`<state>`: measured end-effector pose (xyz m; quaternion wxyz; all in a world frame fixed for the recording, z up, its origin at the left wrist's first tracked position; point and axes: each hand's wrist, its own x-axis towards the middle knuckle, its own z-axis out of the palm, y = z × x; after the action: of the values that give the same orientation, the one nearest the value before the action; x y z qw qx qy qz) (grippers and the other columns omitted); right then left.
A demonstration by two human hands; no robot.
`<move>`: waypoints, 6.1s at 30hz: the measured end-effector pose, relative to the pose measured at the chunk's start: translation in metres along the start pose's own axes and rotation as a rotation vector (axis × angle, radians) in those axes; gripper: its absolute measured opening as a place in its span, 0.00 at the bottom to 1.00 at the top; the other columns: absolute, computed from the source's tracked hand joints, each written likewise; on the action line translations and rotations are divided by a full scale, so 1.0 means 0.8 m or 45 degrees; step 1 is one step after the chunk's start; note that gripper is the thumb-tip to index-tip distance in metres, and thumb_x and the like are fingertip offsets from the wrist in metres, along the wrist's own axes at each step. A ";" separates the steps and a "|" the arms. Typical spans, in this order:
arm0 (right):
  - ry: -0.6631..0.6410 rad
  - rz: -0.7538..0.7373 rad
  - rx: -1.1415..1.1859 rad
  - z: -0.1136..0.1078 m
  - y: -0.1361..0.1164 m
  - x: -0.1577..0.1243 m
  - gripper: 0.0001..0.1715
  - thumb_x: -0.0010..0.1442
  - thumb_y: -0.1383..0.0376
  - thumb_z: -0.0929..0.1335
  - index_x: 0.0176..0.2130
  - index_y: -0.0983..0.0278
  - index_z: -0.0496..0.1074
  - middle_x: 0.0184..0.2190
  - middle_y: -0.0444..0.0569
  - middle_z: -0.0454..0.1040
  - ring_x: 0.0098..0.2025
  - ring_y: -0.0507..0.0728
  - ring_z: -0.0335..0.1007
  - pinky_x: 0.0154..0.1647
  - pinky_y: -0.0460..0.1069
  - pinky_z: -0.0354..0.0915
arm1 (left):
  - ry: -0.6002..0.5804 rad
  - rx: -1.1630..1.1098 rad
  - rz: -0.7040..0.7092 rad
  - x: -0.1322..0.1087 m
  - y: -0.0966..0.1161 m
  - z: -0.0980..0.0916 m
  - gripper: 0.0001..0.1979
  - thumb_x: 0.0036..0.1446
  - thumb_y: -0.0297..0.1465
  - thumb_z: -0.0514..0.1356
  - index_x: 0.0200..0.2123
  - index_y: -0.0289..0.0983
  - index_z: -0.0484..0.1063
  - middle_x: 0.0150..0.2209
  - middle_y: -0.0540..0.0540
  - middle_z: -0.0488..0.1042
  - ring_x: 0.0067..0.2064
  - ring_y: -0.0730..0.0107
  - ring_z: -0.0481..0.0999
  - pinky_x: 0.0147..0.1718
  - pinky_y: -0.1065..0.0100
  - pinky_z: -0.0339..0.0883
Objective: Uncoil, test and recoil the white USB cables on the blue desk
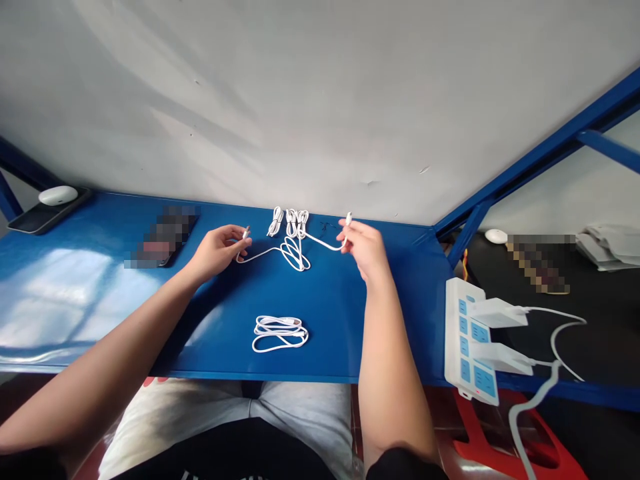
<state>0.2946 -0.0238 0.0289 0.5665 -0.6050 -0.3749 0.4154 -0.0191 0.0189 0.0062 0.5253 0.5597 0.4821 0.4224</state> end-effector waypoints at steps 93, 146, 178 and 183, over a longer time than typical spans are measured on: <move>-0.239 -0.359 -0.695 0.084 0.045 -0.032 0.17 0.61 0.51 0.69 0.34 0.61 0.80 0.35 0.50 0.75 0.39 0.59 0.72 0.44 0.54 0.68 | -0.033 -0.167 0.058 -0.017 -0.010 0.039 0.17 0.50 0.37 0.73 0.39 0.36 0.75 0.30 0.45 0.78 0.34 0.66 0.80 0.29 0.69 0.68; -0.483 -0.842 -0.859 0.104 0.020 -0.074 0.05 0.56 0.65 0.75 0.36 0.58 0.77 0.50 0.51 0.69 0.57 0.63 0.65 0.62 0.61 0.64 | -0.049 -0.646 -0.321 -0.015 -0.003 0.037 0.20 0.44 0.30 0.75 0.38 0.34 0.72 0.32 0.47 0.78 0.32 0.70 0.79 0.37 0.64 0.75; -0.441 -0.205 0.261 0.070 -0.015 -0.058 0.12 0.54 0.58 0.76 0.27 0.62 0.75 0.19 0.41 0.68 0.20 0.48 0.62 0.20 0.45 0.60 | 0.020 -0.300 -0.027 -0.022 0.004 0.040 0.20 0.47 0.38 0.74 0.40 0.34 0.73 0.40 0.44 0.78 0.37 0.66 0.82 0.32 0.68 0.77; -0.438 -0.232 0.098 0.084 -0.008 -0.066 0.16 0.53 0.54 0.77 0.32 0.63 0.75 0.24 0.44 0.76 0.26 0.53 0.74 0.26 0.49 0.73 | -0.051 -0.300 -0.042 -0.024 0.005 0.040 0.20 0.48 0.38 0.74 0.40 0.34 0.75 0.35 0.46 0.77 0.36 0.67 0.81 0.33 0.68 0.77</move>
<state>0.2126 -0.0467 0.0383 0.5521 -0.4666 -0.5031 0.4735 0.0092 -0.0059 0.0081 0.6036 0.4945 0.4278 0.4562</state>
